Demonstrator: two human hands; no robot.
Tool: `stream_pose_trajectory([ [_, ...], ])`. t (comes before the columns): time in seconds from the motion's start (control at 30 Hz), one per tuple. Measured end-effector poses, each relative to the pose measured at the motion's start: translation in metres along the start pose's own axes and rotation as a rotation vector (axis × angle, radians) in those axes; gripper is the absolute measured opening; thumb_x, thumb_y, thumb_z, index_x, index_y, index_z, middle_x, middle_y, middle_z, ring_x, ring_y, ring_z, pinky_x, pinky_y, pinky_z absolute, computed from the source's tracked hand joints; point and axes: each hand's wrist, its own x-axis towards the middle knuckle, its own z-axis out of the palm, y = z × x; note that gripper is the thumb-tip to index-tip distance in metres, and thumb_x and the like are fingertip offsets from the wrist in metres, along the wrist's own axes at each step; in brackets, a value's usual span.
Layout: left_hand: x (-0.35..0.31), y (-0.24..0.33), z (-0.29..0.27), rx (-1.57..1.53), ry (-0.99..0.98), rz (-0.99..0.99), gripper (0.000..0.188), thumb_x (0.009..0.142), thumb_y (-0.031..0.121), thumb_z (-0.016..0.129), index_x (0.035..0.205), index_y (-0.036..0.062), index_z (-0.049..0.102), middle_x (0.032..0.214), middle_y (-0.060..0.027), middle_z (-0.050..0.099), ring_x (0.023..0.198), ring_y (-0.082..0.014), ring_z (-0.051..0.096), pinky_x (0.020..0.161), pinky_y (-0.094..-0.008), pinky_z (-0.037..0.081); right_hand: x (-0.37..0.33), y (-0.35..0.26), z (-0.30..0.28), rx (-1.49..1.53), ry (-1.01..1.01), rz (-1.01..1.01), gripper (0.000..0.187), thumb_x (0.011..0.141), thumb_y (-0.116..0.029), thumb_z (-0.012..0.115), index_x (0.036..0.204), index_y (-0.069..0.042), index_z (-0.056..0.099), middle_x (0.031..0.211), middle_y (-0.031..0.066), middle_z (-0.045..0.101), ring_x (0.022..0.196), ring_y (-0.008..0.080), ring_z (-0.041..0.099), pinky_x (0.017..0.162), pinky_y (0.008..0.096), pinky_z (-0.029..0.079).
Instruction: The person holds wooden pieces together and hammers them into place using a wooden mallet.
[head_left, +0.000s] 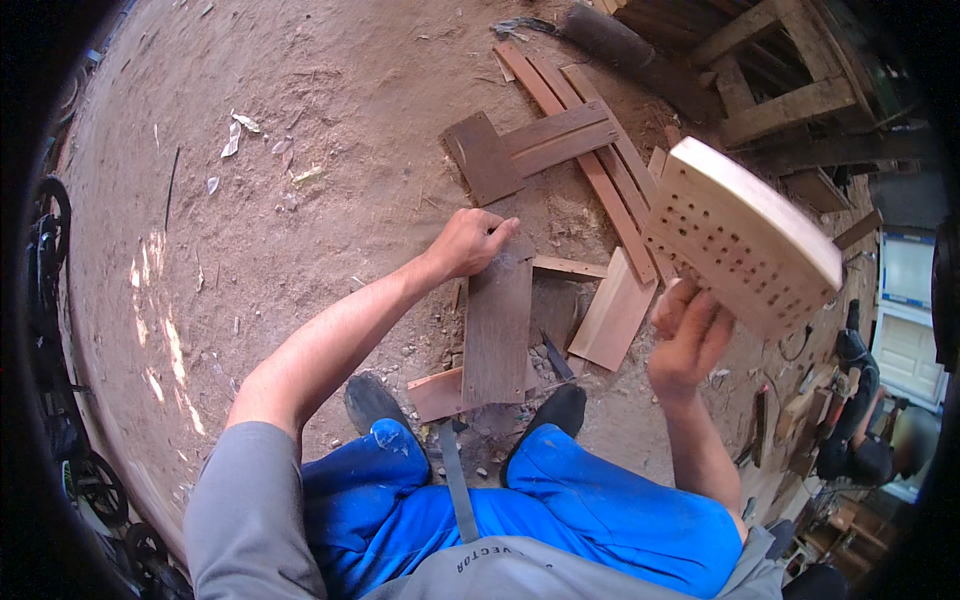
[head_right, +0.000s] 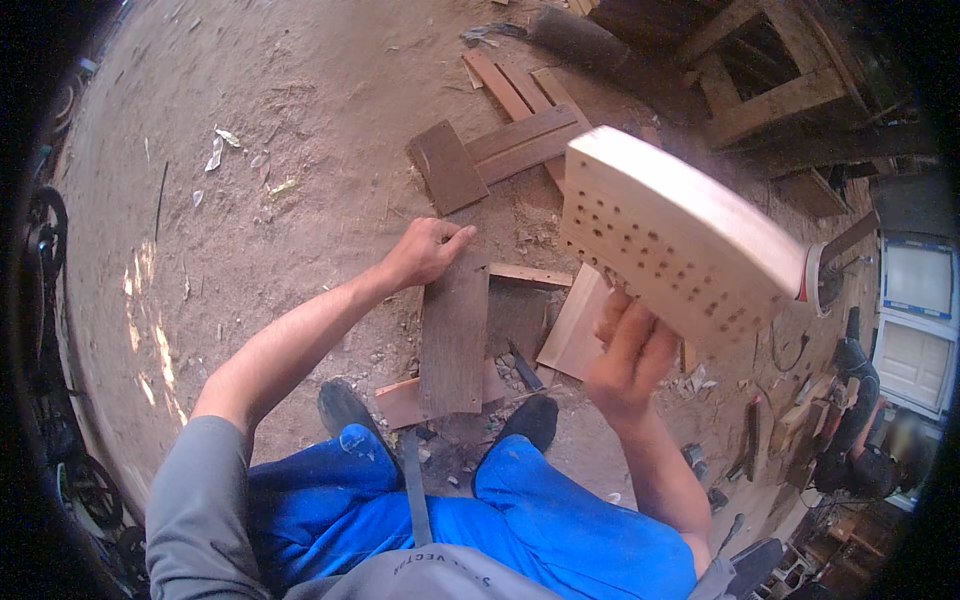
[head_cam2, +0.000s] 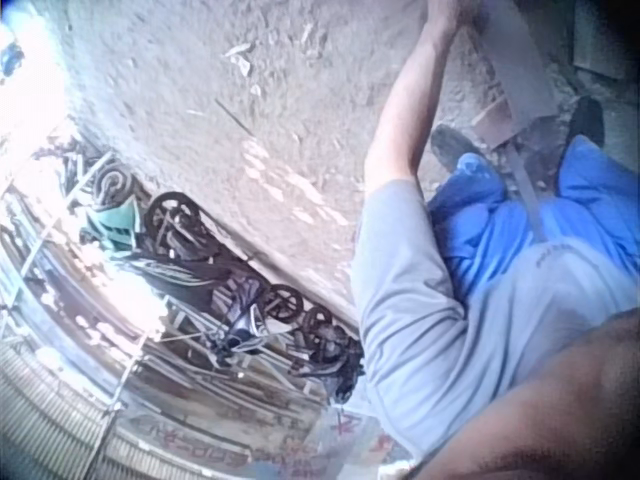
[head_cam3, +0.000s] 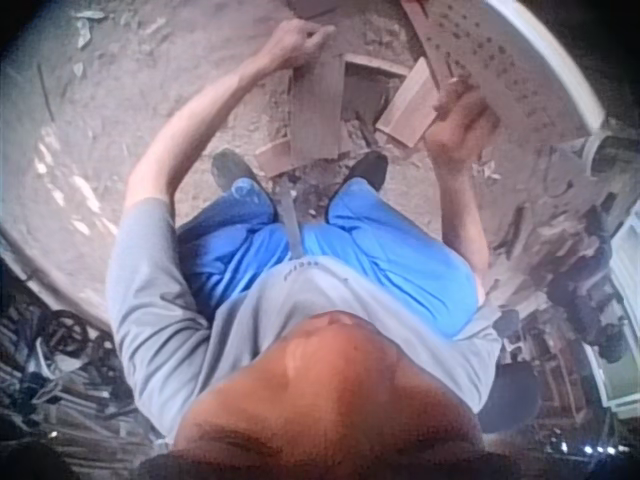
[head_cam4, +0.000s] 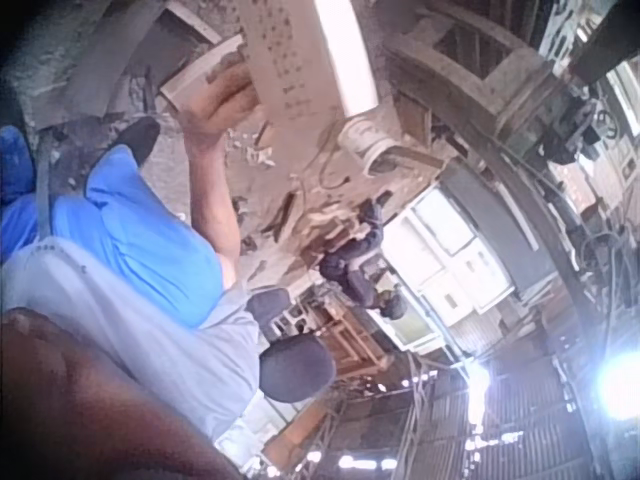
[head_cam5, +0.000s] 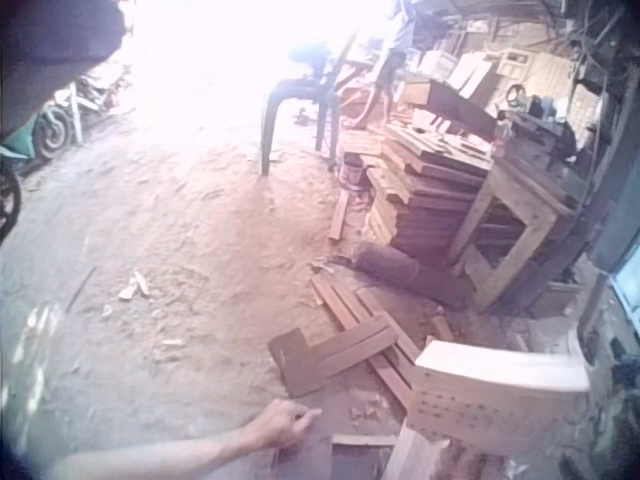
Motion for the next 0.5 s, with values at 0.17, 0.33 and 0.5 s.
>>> stream_pose_trajectory([
  [0.17,0.000,0.002,-0.004,-0.032,-0.063,-0.077,0.050,0.102,0.038,0.057,0.079,-0.0058,0.066,0.073,-0.0313,0.059,0.071,-0.0506,0.059,0.069,-0.0527,0.048,-0.006,0.026,0.037,-0.585,-0.358,-0.090,0.019,0.107,-0.008,0.040,0.103,0.001,0.056,0.080,0.0101,0.063,0.063,0.0274,0.058,0.057,0.0382,0.046],
  [0.33,-0.001,0.000,-0.001,-0.100,-0.052,-0.128,0.053,0.103,0.039,0.055,0.078,-0.0071,0.065,0.072,-0.0321,0.059,0.070,-0.0508,0.059,0.069,-0.0523,0.048,0.001,0.004,0.003,-0.434,-0.056,0.106,0.024,0.110,-0.017,0.041,0.105,-0.001,0.057,0.080,0.0060,0.056,0.065,0.0225,0.051,0.057,0.0329,0.041],
  [0.5,0.002,0.000,0.000,-0.022,-0.021,-0.180,0.055,0.103,0.040,0.055,0.075,-0.0070,0.065,0.070,-0.0318,0.059,0.068,-0.0495,0.058,0.069,-0.0520,0.049,-0.010,0.005,-0.014,-0.143,0.121,-0.066,0.034,0.112,-0.031,0.039,0.105,-0.003,0.056,0.074,0.0036,0.046,0.060,0.0153,0.042,0.055,0.0286,0.036],
])
